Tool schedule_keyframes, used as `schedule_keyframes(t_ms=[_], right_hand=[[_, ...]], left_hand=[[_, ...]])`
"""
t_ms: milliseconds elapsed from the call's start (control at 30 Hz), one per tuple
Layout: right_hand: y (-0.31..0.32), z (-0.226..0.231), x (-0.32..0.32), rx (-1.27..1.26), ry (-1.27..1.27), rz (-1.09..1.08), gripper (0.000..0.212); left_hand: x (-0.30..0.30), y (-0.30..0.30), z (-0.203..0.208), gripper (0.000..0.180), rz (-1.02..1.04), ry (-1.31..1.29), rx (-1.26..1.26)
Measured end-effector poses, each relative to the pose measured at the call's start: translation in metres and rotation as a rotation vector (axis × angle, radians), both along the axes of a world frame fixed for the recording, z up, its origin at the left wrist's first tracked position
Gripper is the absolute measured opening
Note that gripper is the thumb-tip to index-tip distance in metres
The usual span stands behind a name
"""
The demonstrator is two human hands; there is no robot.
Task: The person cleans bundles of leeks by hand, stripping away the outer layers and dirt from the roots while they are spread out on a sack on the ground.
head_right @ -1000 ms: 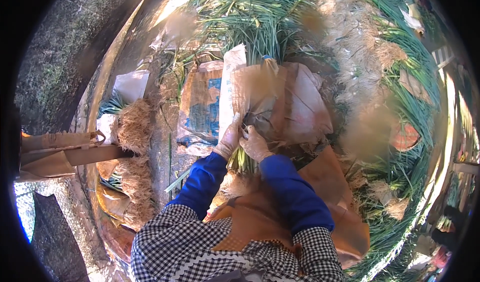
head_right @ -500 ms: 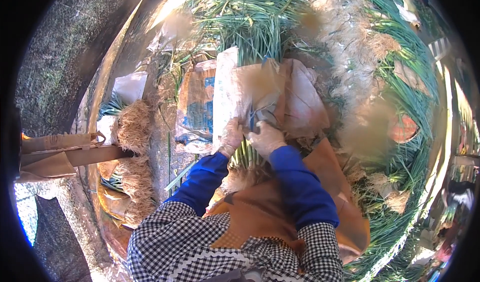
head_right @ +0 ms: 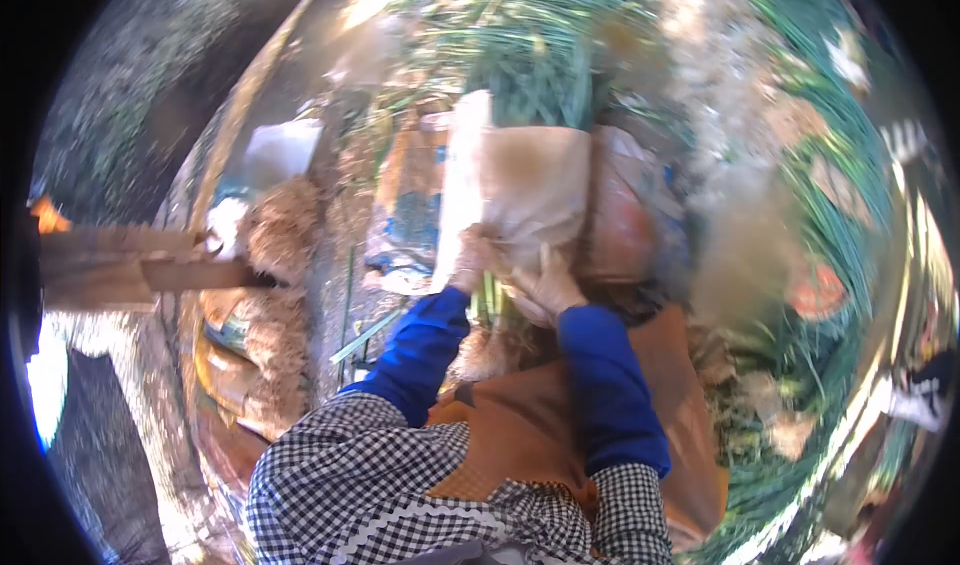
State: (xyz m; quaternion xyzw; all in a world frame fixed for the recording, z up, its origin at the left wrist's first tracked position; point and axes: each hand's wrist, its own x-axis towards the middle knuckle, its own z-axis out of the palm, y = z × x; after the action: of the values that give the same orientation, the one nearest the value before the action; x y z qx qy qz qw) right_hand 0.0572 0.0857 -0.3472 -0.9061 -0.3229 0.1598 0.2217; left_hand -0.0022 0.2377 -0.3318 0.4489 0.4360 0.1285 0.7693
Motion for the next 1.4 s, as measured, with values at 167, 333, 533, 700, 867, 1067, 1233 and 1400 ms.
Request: schedule_keyframes(t_ms=[167,333,533,700,867,1067,1233,1400], right_hand=[[0.062,-0.039,-0.05,-0.053,0.374,0.252,0.07],[0.059,0.027,-0.033,-0.47,0.644,0.27,0.062],[0.011,-0.017,-0.009,0.39,0.736,0.036,0.058],[-0.027,0.052,0.024,0.516,0.973,-0.253,0.041],[-0.129,0.103,0.066,0.5,0.842,-0.244,0.043],[-0.246,0.178,0.147,0.593,0.323,-0.385,0.039],[-0.274,0.177,0.17,0.656,0.203,-0.385,0.037],[-0.26,0.17,0.158,0.689,0.26,-0.252,0.035]], left_hand=[[0.019,-0.021,-0.053,0.042,-0.371,0.85,1.016],[0.0,-0.007,-0.041,0.035,-0.054,0.671,0.59],[-0.01,0.019,-0.032,0.051,0.016,0.241,0.577],[-0.023,0.064,0.002,0.048,-0.18,0.228,0.557],[-0.058,0.084,0.005,0.029,-0.061,0.219,0.504],[-0.113,0.088,0.071,0.012,0.343,-0.127,0.332],[-0.207,0.077,0.133,0.013,0.589,-0.248,0.33],[-0.309,0.048,0.206,0.027,0.829,-0.345,0.575]])
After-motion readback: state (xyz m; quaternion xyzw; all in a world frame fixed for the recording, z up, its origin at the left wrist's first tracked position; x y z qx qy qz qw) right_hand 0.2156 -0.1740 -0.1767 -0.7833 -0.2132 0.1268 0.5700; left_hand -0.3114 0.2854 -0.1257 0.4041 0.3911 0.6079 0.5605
